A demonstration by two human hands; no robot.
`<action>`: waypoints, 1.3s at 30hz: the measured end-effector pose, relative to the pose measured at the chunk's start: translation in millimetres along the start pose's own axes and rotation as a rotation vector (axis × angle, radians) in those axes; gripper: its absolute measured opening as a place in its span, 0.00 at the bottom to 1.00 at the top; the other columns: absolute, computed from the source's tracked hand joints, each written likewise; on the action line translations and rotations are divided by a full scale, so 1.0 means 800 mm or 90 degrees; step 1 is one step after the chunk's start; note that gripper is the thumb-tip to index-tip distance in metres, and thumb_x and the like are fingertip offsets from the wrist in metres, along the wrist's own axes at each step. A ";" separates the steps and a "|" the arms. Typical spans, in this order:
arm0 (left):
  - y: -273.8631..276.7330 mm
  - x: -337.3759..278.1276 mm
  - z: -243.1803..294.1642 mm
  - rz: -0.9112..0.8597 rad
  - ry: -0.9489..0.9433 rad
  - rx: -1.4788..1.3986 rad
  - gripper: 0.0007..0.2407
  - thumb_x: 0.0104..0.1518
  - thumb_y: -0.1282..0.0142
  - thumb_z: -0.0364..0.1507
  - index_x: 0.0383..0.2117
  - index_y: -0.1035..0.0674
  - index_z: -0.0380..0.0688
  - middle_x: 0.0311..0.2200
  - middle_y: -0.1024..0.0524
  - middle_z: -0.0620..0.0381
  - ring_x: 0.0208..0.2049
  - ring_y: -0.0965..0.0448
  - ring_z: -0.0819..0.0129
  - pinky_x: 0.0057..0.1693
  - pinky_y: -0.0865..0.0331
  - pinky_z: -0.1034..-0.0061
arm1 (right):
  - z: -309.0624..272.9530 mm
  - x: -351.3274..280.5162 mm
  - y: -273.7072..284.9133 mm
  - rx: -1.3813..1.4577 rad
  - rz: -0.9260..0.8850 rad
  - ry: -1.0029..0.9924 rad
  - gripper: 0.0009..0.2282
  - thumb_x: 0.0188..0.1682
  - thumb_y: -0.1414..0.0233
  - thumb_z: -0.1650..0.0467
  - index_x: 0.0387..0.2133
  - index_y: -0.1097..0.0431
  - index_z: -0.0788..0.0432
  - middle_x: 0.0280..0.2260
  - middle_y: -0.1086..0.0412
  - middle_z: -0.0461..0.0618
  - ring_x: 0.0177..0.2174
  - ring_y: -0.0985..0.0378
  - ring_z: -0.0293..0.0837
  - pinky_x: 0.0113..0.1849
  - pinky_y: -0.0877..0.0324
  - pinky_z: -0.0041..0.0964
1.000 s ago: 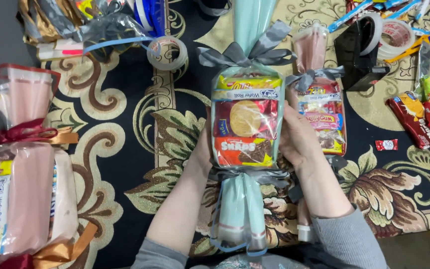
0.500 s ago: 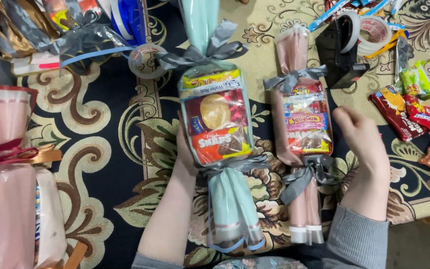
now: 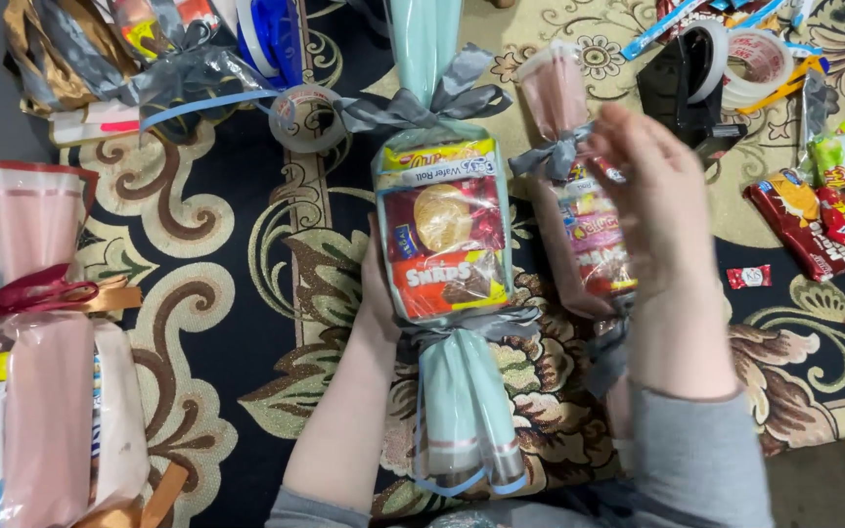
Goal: Finishing the presentation of snack bouquets by tying decorative ribbons and adjusting the outer wrapping.
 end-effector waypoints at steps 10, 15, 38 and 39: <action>0.040 0.015 -0.009 0.121 0.023 0.014 0.22 0.58 0.46 0.51 0.42 0.18 0.45 0.42 0.18 0.44 0.44 0.17 0.51 0.56 0.27 0.49 | 0.194 0.068 -0.038 0.312 -0.219 -0.011 0.21 0.58 0.51 0.61 0.60 0.36 0.60 0.56 0.33 0.65 0.56 0.28 0.63 0.55 0.35 0.71; 0.075 0.036 -0.008 0.017 -0.148 0.242 0.15 0.65 0.56 0.39 0.53 0.31 0.49 0.48 0.26 0.43 0.50 0.24 0.56 0.54 0.26 0.61 | 0.196 0.065 -0.021 0.187 -0.222 0.023 0.22 0.61 0.58 0.63 0.67 0.46 0.57 0.56 0.36 0.59 0.57 0.30 0.54 0.54 0.29 0.57; 0.039 0.001 0.033 0.146 -0.338 0.359 0.14 0.62 0.42 0.37 0.43 0.23 0.37 0.35 0.23 0.51 0.37 0.20 0.69 0.48 0.23 0.69 | 0.215 0.054 -0.053 0.203 -0.484 0.088 0.24 0.54 0.52 0.56 0.55 0.37 0.62 0.40 0.29 0.59 0.39 0.20 0.47 0.40 0.20 0.43; 0.039 -0.002 0.031 0.215 -0.313 0.336 0.17 0.58 0.37 0.37 0.43 0.24 0.35 0.35 0.25 0.51 0.38 0.22 0.67 0.51 0.25 0.67 | 0.201 0.042 -0.062 0.248 -0.495 0.078 0.22 0.55 0.51 0.59 0.56 0.38 0.61 0.41 0.29 0.59 0.41 0.20 0.49 0.42 0.20 0.46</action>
Point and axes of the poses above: each hand's wrist, its own x-axis towards the middle knuckle, its own y-axis out of the back of the hand, z = x × y, the point moved 5 cm from there along x, towards the middle knuckle
